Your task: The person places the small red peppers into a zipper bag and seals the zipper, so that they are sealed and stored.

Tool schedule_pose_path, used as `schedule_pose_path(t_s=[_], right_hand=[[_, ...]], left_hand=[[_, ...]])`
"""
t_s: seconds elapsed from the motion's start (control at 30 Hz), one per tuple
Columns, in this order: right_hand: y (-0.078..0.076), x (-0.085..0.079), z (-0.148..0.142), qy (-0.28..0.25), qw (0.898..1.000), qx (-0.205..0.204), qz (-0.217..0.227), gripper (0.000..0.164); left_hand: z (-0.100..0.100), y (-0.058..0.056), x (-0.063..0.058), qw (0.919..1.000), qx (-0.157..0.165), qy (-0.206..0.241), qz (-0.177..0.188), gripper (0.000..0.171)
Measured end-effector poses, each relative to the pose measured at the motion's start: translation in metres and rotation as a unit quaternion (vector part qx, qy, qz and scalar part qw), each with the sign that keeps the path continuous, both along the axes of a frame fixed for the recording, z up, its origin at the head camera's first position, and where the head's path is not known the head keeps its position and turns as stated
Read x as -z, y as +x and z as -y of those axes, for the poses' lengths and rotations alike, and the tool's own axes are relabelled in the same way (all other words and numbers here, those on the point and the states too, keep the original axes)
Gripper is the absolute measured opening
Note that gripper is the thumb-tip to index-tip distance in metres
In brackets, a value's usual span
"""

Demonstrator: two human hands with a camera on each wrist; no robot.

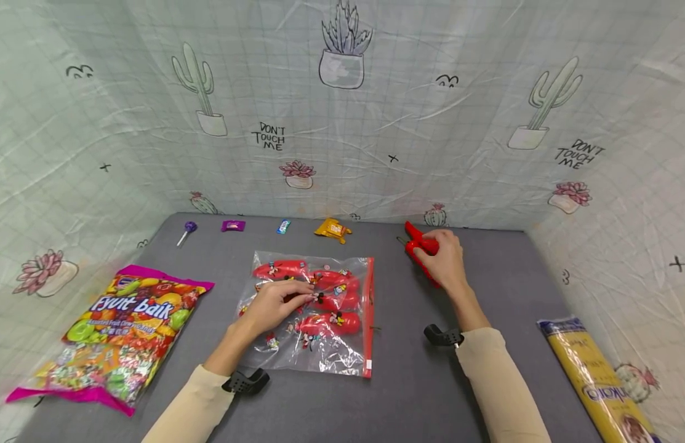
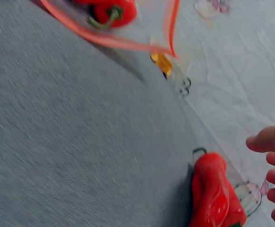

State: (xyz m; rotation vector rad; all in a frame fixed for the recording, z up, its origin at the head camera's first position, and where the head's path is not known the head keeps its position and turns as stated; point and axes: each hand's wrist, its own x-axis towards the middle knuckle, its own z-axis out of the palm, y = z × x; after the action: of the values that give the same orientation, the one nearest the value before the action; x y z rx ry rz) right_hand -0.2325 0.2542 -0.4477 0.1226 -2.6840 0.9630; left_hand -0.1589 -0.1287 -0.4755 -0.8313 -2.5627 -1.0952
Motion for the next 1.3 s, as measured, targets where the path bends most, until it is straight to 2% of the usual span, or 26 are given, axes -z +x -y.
schedule_pose_path(t_s=[0.27,0.43,0.57,0.8,1.0,1.3], right_hand=[[-0.014,0.005,-0.024,0.03,0.998,0.025,0.049,0.045],[-0.014,0.011,-0.034,0.034,0.995,0.024,0.095,0.045],[-0.015,0.019,-0.039,0.026,0.993,0.03,0.115,0.044],[-0.013,0.021,-0.042,0.002,0.994,0.056,0.093,0.041],[0.002,0.011,-0.044,-0.02,0.994,0.073,0.075,0.044],[0.031,-0.002,-0.046,-0.005,0.998,0.039,0.043,0.043]], left_hand=[[0.0,-0.001,0.002,1.0,0.001,-0.007,-0.005,0.012],[0.0,0.001,0.002,1.0,0.005,-0.007,0.0,0.012],[0.0,0.001,0.001,1.0,0.007,-0.003,-0.002,0.012],[0.0,0.001,0.001,1.0,0.006,-0.003,-0.002,0.012],[0.0,0.001,0.002,1.0,0.009,-0.001,0.001,0.012],[0.0,0.001,0.0,1.0,-0.001,0.001,-0.001,0.011]])
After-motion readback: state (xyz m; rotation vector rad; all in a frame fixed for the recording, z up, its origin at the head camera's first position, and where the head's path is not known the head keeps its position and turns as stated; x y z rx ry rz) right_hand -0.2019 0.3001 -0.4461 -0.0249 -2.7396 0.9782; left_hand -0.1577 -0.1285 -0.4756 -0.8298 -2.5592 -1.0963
